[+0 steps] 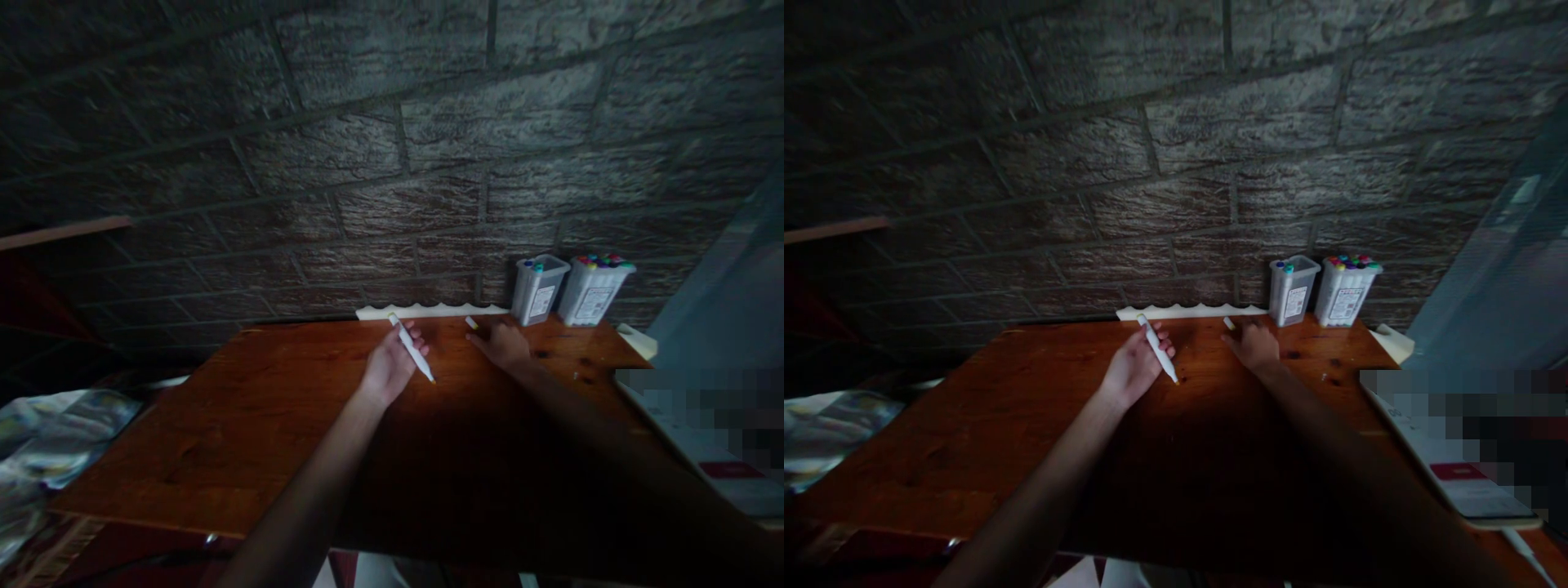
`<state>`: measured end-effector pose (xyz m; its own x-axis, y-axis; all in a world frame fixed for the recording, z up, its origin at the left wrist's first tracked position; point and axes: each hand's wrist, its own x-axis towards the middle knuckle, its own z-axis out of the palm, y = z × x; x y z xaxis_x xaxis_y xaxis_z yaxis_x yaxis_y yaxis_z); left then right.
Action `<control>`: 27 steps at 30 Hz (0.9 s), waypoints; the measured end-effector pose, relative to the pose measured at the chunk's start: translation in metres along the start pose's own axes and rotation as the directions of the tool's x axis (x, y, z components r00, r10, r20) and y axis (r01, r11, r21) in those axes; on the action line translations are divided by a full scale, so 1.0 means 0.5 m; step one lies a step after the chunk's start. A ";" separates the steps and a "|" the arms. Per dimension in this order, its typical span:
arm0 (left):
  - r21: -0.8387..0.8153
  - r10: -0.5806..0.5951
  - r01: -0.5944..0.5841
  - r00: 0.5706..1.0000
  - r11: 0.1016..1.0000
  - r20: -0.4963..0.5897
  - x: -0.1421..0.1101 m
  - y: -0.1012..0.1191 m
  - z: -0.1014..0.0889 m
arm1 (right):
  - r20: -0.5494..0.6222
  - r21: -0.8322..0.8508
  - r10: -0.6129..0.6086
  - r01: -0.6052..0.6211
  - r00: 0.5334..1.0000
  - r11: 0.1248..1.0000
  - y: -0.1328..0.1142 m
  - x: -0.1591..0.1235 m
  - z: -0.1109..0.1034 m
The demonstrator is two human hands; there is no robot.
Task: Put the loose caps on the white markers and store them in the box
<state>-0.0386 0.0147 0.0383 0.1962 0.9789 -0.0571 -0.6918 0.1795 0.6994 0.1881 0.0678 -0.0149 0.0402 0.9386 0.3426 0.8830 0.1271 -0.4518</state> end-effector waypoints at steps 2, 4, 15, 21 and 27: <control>0.021 0.033 -0.031 0.998 0.999 -0.055 0.005 -0.003 -0.004 | 0.061 -0.040 0.011 -0.008 0.998 0.999 -0.005 0.016 0.001; 0.029 0.057 -0.055 0.995 0.998 -0.087 0.008 -0.003 -0.010 | 0.088 -0.037 -0.025 0.029 0.996 0.999 -0.008 0.020 -0.004; 0.015 0.134 -0.133 0.986 0.991 -0.095 0.014 0.012 -0.016 | 0.190 0.780 -0.147 -0.059 0.971 0.623 -0.046 -0.112 -0.066; 0.053 0.130 -0.130 0.991 0.990 -0.005 0.007 -0.014 -0.011 | 0.228 0.845 -0.105 -0.143 0.968 0.515 -0.073 -0.116 -0.061; 0.257 0.127 -0.121 0.992 0.959 -0.004 0.005 -0.021 -0.023 | 0.176 0.885 0.019 -0.166 0.984 0.434 -0.057 -0.108 -0.078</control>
<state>-0.0389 0.0162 0.0228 0.1043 0.9941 0.0291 -0.5084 0.0282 0.8606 0.1789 0.0012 0.0115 -0.0259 0.9826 0.1841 -0.0374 0.1831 -0.9824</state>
